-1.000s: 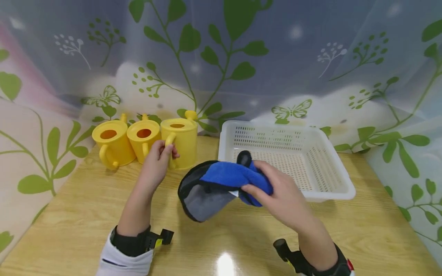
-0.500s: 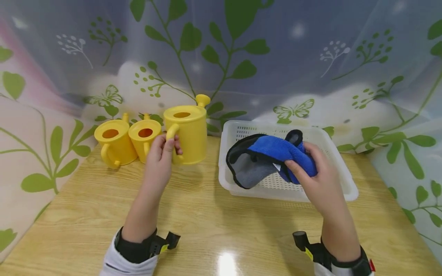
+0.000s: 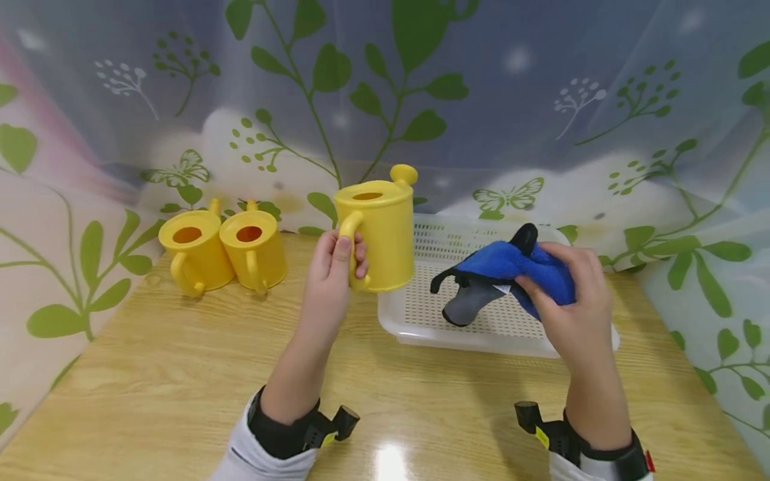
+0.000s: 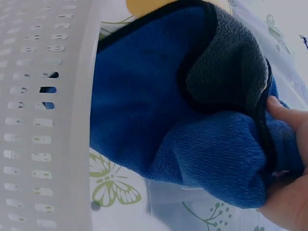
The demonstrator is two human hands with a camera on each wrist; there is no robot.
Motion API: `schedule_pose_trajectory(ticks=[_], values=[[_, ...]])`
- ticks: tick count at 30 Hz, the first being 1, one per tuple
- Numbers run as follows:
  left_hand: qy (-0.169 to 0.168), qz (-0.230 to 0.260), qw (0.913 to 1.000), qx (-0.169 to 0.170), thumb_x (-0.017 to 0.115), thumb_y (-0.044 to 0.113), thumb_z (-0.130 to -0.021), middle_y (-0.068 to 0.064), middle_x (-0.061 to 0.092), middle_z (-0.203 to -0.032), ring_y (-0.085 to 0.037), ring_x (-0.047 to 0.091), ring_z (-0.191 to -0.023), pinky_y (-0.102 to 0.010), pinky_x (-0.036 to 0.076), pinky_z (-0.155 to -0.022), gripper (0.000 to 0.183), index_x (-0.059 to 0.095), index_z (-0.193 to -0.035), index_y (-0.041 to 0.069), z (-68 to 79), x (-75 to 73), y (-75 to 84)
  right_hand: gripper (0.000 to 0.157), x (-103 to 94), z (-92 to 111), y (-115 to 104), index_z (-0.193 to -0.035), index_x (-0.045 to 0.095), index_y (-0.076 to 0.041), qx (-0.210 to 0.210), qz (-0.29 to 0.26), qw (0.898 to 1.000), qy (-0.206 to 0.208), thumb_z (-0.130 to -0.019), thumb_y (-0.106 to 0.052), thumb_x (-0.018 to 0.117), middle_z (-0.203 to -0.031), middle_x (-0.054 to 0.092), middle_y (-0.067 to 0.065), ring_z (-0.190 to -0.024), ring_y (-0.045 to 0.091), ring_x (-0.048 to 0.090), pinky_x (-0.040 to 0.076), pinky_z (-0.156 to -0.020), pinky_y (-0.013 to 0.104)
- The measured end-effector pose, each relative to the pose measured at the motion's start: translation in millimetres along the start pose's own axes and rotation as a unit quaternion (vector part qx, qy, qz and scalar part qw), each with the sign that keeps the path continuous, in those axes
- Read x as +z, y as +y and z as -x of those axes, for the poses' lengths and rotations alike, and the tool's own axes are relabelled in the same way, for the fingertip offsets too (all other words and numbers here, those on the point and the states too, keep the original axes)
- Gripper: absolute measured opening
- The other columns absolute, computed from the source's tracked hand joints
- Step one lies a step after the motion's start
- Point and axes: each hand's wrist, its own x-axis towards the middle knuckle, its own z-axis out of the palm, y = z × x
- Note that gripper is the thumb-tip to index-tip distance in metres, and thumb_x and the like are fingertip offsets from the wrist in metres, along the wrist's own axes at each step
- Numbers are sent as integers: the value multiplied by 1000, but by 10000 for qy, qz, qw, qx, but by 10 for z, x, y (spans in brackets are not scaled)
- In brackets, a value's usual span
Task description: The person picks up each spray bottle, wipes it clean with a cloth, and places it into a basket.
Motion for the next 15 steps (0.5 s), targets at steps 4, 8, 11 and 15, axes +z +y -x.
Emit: schedule_pose_trajectory(ticks=[4,8,11,15], values=[[-203,345,9992,91,27,13,-100,-8,35,-77,-12,35,-62,-19,33,-58,22,39,-97,-5,29,129,-37,46,62,6,-21,-109,60,0,-626,-28,9980,100,-66,11,72,-103,52,20,-100,20,47,35,-90,21],[-263,593,9979,36,27,15,-101,-6,34,-76,-11,33,-61,-19,31,-57,23,39,-96,-4,52,231,-31,34,103,9,-58,-110,60,-1,-781,32,9968,140,-77,-7,69,-104,50,25,-100,27,47,36,-92,23],[-298,712,9970,-54,27,15,-101,-6,33,-75,-10,32,-60,-18,30,-57,23,39,-95,-4,68,291,-34,41,140,15,-91,-110,59,-1,-953,72,9953,170,-84,-33,62,-103,49,26,-97,31,47,37,-91,24],[-370,705,9965,-252,25,15,-101,-6,33,-74,-10,32,-59,-18,29,-55,24,39,-94,-4,104,338,-52,52,210,38,-120,-109,59,1,-1306,65,9912,207,-85,-45,56,-98,48,28,-91,35,48,38,-86,24]])
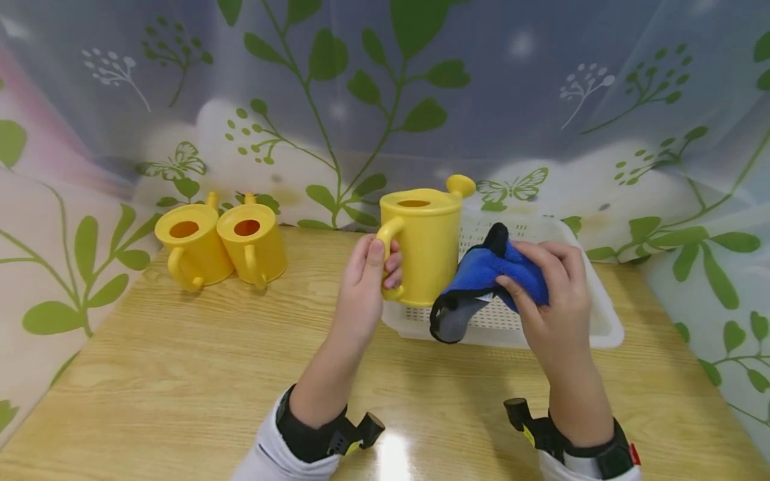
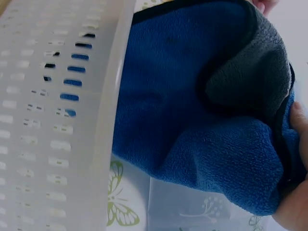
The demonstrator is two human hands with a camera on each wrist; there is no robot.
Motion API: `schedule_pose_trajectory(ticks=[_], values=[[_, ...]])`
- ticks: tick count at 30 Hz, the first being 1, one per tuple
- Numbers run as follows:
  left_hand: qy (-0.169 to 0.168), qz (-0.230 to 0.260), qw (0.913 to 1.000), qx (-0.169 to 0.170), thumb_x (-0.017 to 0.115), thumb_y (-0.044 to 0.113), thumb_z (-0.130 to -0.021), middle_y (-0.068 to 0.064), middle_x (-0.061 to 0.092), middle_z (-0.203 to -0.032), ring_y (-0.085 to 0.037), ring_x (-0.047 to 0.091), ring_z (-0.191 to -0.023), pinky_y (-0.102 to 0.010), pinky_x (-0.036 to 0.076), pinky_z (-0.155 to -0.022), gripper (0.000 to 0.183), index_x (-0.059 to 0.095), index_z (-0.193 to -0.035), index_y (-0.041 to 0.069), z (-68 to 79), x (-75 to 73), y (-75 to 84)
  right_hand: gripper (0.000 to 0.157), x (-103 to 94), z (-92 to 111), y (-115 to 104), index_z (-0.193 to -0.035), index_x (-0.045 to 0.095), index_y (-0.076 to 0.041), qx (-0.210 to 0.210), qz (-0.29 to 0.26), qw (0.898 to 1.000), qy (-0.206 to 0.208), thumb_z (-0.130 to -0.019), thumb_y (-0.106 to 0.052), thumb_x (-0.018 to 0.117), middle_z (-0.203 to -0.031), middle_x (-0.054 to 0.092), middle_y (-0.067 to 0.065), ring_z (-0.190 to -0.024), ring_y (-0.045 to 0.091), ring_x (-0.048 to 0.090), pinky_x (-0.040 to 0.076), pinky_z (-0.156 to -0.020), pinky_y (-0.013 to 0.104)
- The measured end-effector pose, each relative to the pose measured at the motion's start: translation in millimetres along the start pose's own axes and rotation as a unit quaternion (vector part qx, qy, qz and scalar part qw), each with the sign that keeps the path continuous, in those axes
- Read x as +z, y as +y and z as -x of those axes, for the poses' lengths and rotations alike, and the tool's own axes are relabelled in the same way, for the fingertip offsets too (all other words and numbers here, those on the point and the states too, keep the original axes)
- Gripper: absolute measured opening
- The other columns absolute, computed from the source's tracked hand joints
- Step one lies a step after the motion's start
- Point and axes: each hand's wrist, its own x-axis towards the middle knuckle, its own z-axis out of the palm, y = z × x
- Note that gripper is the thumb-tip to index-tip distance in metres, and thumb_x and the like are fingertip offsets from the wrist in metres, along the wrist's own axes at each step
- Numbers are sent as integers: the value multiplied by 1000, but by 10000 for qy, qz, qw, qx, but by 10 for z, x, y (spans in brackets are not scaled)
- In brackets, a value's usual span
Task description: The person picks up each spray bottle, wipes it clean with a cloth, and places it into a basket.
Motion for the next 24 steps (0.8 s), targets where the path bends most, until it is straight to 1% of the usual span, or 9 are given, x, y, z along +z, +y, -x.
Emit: schedule_pose_trajectory(ticks=[2,5,8,10,13,16,20,24], values=[[-8,-31,9999,-98,25,16,-101,-6,32,-74,-10,31,-58,-19,28,-55,25,39,-94,-4,16,19,-4,51,28,5,-12,-108,59,2,-130,-39,9999,45,-86,-44,56,-96,47,28,-89,35,48,38,-85,25],[-20,-104,9997,-236,24,18,-101,-6,31,-73,-10,30,-58,-19,28,-55,26,39,-94,-3,42,48,-17,49,55,18,-23,-107,60,1,-207,-117,9996,146,-87,-43,56,-94,47,27,-87,34,48,39,-84,25],[-128,-184,9993,-306,23,18,-101,-6,31,-73,-11,30,-59,-20,28,-56,27,39,-95,-3,61,84,-44,45,76,32,-33,-103,61,1,-270,-149,9991,278,-88,-42,57,-92,48,26,-86,34,47,40,-82,27],[-233,-213,9990,-311,22,18,-101,-6,31,-73,-11,30,-58,-20,28,-56,27,38,-95,-4,71,109,-62,43,100,39,-44,-101,62,0,-331,-141,9986,382,-88,-41,57,-90,48,25,-83,33,47,40,-78,30],[-353,-216,9989,-205,22,16,-101,-7,31,-71,-12,30,-58,-20,28,-56,28,38,-94,-6,82,136,-77,39,151,43,-64,-98,63,-1,-410,-138,9977,524,-88,-39,58,-88,48,24,-80,33,46,40,-72,34],[-382,-202,9990,-121,22,15,-101,-7,31,-70,-12,29,-57,-20,28,-55,28,37,-93,-6,91,146,-83,36,205,44,-82,-98,64,-3,-420,-169,9972,589,-88,-37,59,-88,49,23,-81,33,47,41,-72,34],[-360,-177,9991,-158,22,16,-101,-7,31,-70,-12,29,-57,-20,28,-55,28,37,-93,-6,97,143,-94,32,269,38,-108,-99,65,-6,-524,94,9972,522,-88,-35,60,-91,51,23,-85,33,51,45,-75,37],[-346,-192,9990,-200,22,17,-101,-7,31,-70,-12,29,-56,-20,28,-55,29,37,-93,-6,97,140,-104,28,324,0,-134,-100,66,-8,-743,457,9954,396,-87,-33,61,-92,53,23,-85,32,53,48,-73,42]])
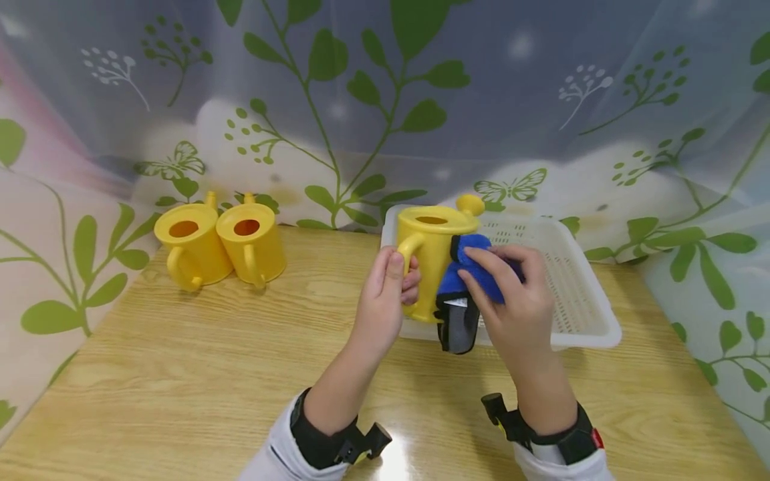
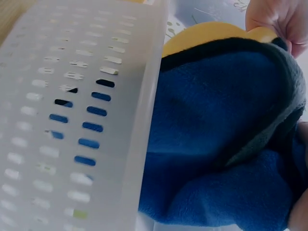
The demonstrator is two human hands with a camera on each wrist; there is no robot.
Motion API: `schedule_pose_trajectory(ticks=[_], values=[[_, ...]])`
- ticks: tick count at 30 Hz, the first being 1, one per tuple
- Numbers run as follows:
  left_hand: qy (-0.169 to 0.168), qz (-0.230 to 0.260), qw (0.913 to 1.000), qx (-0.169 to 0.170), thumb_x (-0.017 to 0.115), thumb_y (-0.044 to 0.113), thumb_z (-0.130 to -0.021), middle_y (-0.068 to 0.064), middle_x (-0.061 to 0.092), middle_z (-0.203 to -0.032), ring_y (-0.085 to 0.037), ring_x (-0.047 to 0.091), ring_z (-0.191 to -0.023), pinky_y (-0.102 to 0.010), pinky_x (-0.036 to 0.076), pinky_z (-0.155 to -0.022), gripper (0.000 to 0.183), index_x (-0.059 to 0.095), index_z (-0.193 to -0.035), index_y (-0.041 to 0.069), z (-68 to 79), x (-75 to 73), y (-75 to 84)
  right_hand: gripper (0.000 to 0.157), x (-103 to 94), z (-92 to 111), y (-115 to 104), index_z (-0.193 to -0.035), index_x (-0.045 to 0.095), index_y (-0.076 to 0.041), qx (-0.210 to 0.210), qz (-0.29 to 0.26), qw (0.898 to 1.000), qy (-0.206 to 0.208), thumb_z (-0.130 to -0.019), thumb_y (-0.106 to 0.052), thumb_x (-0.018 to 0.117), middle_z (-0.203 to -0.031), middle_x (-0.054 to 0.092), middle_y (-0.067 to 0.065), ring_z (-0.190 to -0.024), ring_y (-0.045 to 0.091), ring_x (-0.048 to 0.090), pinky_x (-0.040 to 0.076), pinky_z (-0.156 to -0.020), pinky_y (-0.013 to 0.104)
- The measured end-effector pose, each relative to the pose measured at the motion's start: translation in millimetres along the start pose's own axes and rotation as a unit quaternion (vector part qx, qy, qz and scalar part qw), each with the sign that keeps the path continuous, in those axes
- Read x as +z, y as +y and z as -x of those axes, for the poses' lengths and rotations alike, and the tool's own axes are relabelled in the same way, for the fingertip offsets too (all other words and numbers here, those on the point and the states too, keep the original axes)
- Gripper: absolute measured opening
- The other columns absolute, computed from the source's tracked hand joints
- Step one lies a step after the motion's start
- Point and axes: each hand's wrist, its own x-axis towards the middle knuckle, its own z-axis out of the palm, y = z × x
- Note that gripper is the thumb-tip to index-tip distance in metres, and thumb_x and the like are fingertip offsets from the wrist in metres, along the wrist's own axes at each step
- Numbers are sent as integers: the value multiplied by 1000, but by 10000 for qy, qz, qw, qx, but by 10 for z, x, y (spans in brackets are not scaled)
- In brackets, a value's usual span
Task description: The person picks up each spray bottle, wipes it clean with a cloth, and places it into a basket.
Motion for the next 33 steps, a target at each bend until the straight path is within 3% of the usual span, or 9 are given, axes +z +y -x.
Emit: schedule_pose_trajectory(ticks=[12,17,26,33], values=[[-140,-150,9998,-60,24,18,-101,-6,32,-68,-11,30,-54,-21,29,-53,30,38,-92,-7,2,-34,1,22,81,-114,-58,-98,68,-5,-590,115,9982,-31,-79,-15,70,-91,63,18,-83,31,59,50,-71,42],[87,10,9999,-112,28,20,-101,-3,32,-64,-10,29,-53,-21,28,-50,29,39,-89,-4,-5,-39,-13,21,96,-140,-78,-97,69,-6,-833,207,9962,-179,-78,-15,71,-88,63,17,-79,30,59,51,-69,43],[632,278,9973,-246,30,25,-100,-1,31,-61,-9,27,-50,-20,26,-48,27,39,-86,3,-35,-104,-4,21,99,-129,-168,-95,69,-7,-1568,426,9801,-1143,-75,-14,73,-88,65,13,-76,29,60,52,-68,41],[882,298,9951,-325,29,29,-101,0,29,-62,-10,26,-51,-20,26,-49,28,39,-85,7,-55,-138,42,16,45,-72,-242,-92,69,-8,-1860,379,9619,-1967,-77,-13,70,-89,65,9,-77,23,60,53,-64,35]])
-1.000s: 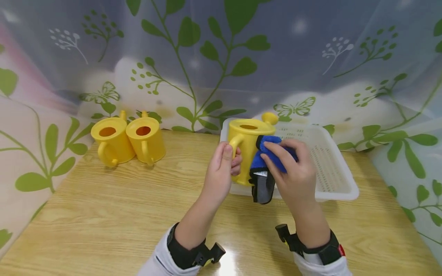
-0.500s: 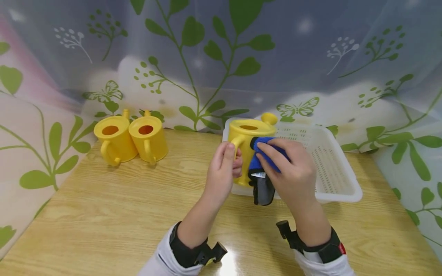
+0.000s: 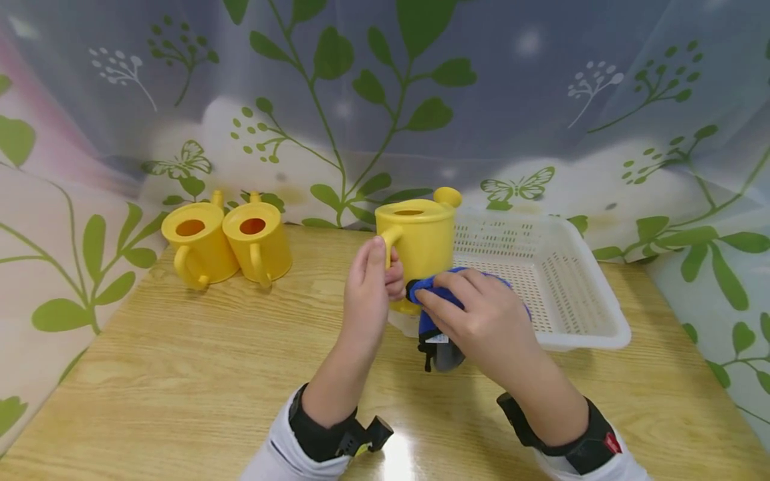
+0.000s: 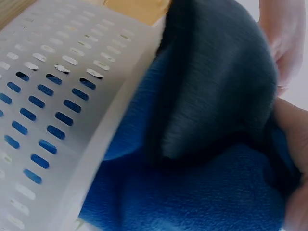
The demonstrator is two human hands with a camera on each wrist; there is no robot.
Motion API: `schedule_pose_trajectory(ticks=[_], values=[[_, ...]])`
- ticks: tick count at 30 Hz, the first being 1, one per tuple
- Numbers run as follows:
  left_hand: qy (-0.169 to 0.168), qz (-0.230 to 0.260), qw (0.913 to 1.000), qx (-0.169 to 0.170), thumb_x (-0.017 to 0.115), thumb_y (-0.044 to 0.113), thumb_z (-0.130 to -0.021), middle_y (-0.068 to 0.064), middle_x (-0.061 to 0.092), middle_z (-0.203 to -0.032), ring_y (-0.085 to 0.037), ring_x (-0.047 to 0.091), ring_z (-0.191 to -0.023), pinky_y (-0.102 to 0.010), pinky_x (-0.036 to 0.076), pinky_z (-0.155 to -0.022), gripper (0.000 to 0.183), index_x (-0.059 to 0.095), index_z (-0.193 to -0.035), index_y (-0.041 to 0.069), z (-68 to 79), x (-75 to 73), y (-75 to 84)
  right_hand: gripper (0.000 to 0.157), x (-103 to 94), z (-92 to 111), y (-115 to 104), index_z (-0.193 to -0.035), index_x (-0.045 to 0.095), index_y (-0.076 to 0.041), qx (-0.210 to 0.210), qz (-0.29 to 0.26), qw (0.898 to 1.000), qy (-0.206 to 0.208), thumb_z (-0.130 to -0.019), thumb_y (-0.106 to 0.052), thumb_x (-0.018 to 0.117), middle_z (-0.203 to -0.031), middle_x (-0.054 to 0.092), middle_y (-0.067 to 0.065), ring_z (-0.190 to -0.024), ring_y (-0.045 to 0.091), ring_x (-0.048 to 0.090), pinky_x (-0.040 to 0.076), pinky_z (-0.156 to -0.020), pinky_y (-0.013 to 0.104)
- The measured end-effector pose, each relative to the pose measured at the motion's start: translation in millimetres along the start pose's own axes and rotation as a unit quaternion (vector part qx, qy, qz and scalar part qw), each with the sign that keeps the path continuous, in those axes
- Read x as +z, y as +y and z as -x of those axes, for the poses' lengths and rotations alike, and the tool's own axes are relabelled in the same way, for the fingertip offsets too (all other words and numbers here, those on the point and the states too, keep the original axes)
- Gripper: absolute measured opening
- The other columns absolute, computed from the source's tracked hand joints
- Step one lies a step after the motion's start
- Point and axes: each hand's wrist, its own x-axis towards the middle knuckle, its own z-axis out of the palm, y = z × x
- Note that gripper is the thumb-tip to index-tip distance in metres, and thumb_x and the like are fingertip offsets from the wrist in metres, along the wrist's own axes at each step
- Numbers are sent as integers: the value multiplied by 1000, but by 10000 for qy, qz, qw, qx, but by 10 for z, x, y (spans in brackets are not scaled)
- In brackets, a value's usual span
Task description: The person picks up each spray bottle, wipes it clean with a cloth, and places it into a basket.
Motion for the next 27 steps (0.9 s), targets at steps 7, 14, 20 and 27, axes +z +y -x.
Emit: schedule_pose_trajectory(ticks=[7,14,20,27], values=[[84,47,9999,-53,31,30,-100,0,30,-61,-11,27,-50,-21,27,-48,29,40,-85,7,5,18,8,18,-91,16,-28,-94,68,-8,-15,68,9990,-449,-76,-8,71,-92,63,9,-81,24,58,52,-65,36],[-119,26,9999,-89,32,29,-100,0,29,-59,-10,25,-48,-21,25,-46,29,40,-84,6,27,38,-5,18,-71,-69,70,-95,68,-9,348,114,9993,83,-79,-15,70,-89,63,11,-75,26,58,52,-62,37],[-97,183,9997,-112,31,26,-100,3,27,-57,-9,22,-46,-20,22,-45,27,39,-82,8,27,48,-26,18,-70,-164,158,-95,69,-8,558,70,9982,225,-79,-15,70,-89,64,13,-75,27,58,51,-62,38],[-151,268,9995,-90,31,26,-100,4,26,-56,-8,22,-45,-20,22,-44,27,38,-81,8,37,70,-39,18,-76,-234,224,-96,68,-6,772,189,9944,690,-80,-13,69,-90,65,13,-79,28,59,51,-65,40]])
